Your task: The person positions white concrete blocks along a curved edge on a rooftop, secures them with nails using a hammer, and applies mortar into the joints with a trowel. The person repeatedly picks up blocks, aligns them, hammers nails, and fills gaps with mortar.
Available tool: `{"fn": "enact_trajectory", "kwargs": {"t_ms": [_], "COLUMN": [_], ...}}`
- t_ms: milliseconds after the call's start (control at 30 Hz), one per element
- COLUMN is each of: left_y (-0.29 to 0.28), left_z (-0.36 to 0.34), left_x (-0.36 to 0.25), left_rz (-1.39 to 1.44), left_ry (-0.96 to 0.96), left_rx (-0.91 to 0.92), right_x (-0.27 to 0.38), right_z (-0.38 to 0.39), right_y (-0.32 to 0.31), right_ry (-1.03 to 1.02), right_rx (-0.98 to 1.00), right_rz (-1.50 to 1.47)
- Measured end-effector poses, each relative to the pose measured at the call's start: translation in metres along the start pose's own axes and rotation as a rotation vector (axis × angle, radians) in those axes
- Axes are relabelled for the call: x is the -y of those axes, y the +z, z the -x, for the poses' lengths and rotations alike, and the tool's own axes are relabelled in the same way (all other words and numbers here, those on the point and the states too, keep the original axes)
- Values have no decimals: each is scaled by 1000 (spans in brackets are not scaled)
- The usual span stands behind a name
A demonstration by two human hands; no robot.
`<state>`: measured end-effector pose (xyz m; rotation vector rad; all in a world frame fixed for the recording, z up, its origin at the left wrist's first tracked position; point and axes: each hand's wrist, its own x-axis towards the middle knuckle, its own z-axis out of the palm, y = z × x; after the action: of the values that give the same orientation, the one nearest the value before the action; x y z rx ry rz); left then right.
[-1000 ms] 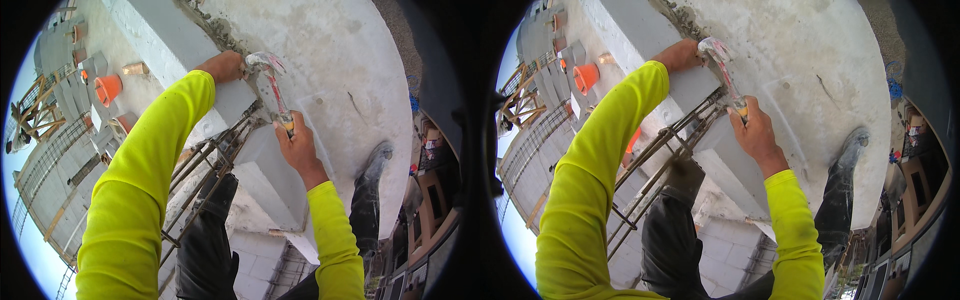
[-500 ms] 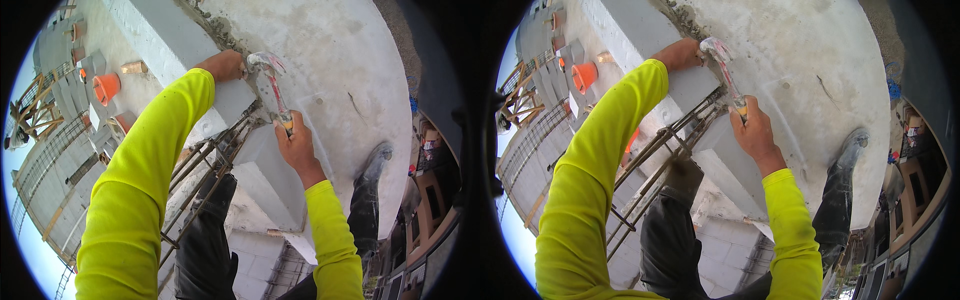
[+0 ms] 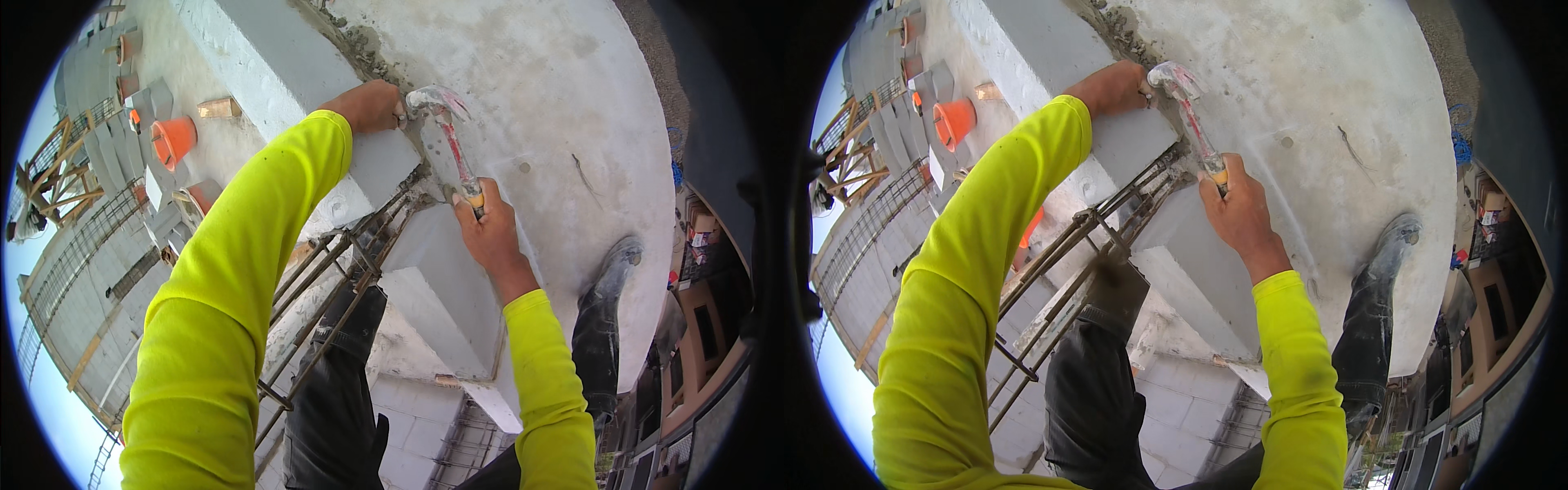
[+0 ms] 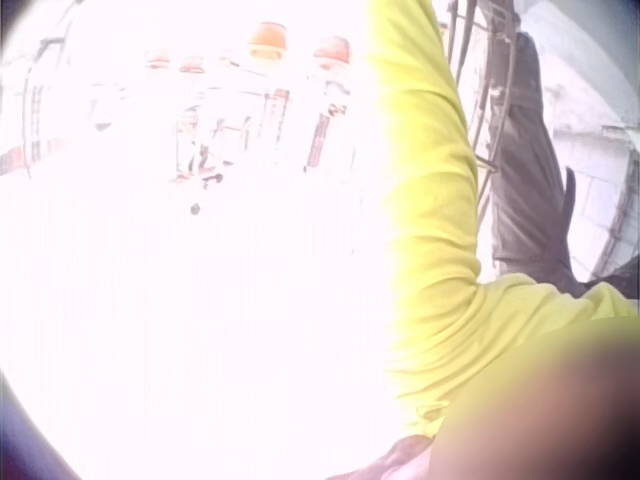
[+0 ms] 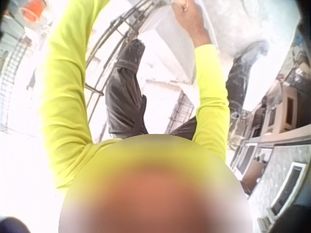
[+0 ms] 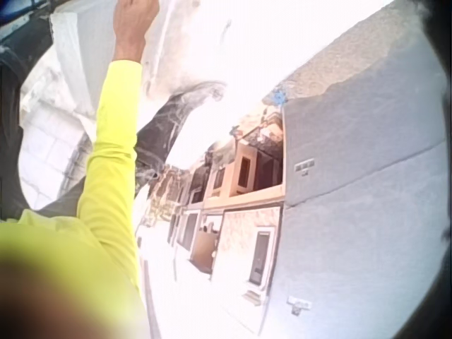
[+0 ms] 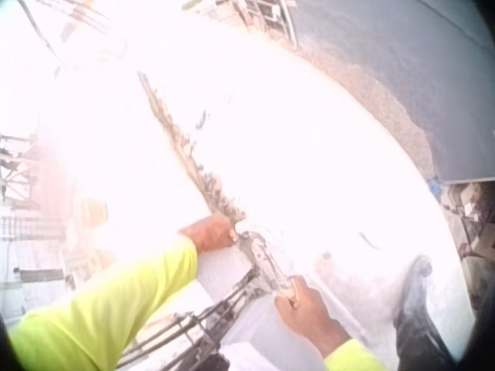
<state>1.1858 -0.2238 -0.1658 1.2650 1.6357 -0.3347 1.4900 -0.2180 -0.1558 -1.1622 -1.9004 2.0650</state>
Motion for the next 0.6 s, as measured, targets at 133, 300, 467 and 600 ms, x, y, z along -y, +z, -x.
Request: {"fn": "enact_trajectory", "kwargs": {"t_ms": [133,300,467,600], "left_y": [-5,-7,-7,-7], "left_z": [-1,4,1,14], "left_x": [-3,-5,0,-7], "left_rz": [-78,-77,-187,-46], "left_ry": [-3,2,48,25], "left_rx": [30,5,13,-181], "right_x": [1,4,3,-1], "right_z": [-3,-1,0,-1], "right_y": [1,2,5,7], "right_ry": [-33,9,48,18], "right_rx": [21,-20,20,-16], "right_rz": [84,-31,92,-26]}}
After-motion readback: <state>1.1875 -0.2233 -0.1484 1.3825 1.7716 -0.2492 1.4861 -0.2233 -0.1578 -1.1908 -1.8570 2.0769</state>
